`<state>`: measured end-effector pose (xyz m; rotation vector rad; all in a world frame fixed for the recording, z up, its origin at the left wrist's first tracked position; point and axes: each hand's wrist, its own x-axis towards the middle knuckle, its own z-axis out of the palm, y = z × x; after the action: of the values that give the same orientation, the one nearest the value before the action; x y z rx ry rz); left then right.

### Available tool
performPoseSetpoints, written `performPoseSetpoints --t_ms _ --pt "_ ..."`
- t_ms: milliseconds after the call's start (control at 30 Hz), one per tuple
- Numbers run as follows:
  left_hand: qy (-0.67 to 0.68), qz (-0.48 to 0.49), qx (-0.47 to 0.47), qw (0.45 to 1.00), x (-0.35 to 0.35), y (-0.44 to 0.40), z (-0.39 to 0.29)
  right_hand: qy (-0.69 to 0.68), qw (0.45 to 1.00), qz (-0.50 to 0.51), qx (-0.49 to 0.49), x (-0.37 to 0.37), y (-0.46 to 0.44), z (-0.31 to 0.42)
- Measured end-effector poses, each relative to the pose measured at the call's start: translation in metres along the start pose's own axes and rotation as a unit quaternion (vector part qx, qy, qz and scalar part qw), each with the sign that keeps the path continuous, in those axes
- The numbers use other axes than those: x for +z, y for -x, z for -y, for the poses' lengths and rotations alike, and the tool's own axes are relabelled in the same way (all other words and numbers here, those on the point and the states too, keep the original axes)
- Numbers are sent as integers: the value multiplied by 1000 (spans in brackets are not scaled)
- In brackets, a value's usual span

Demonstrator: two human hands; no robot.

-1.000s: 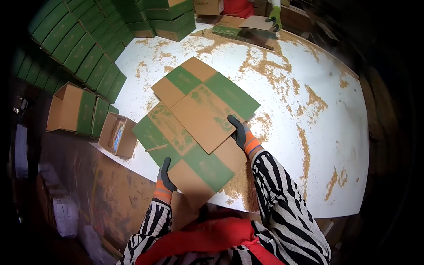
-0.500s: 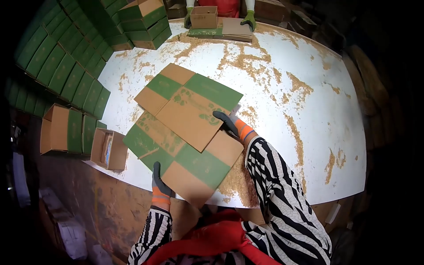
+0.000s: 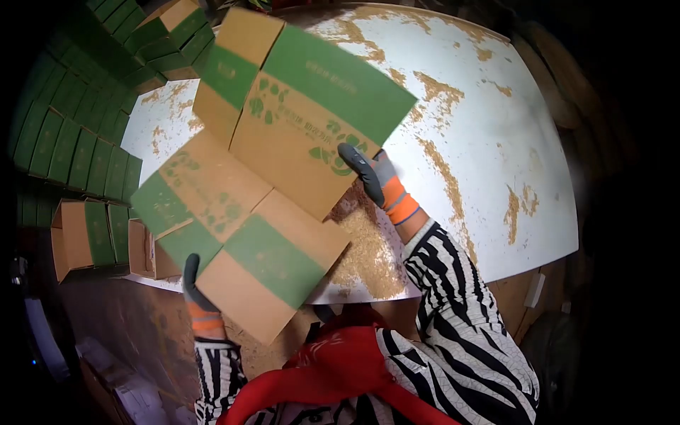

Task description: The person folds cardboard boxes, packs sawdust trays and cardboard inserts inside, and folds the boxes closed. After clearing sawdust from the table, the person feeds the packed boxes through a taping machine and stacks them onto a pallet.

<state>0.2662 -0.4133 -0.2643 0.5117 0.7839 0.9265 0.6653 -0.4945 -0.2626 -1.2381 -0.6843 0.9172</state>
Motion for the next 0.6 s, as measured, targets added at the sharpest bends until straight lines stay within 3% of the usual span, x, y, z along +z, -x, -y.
performPoseSetpoints --t_ms 33,67,100,233,267,300,333,367,400,433,500,567,600 --pt "-9 15 16 1000 6 25 -21 125 992 -23 -16 -12 19 17" --pt "-5 23 27 999 10 49 -40 73 995 -58 -47 -10 43 31" --pt "2 33 40 999 12 73 -58 123 989 -42 -72 -14 62 42" --pt "-83 5 72 994 -31 149 -122 103 994 -36 6 24 150 25" --pt "-75 -16 67 995 -36 165 -130 97 994 -39 22 37 174 16" --pt "-67 -33 61 995 -34 176 -137 217 976 7 -22 46 194 -24" --pt "-82 -16 -7 997 -23 188 -142 329 940 42 -77 55 214 -64" --pt "-86 17 40 995 -29 193 -143 366 930 -6 28 78 236 -80" --pt "-95 18 -6 995 -41 197 -151 348 937 -16 -30 89 253 -111" --pt "-105 13 -52 993 -49 198 -157 351 931 -58 -77 87 267 -140" --pt "-115 49 -39 991 -51 192 -149 517 854 -61 -4 50 288 -131" --pt "-117 79 -20 990 -59 184 -132 478 863 -162 10 -6 305 -115" --pt "-116 94 -9 989 -63 179 -123 514 835 -196 -12 -31 312 -81"
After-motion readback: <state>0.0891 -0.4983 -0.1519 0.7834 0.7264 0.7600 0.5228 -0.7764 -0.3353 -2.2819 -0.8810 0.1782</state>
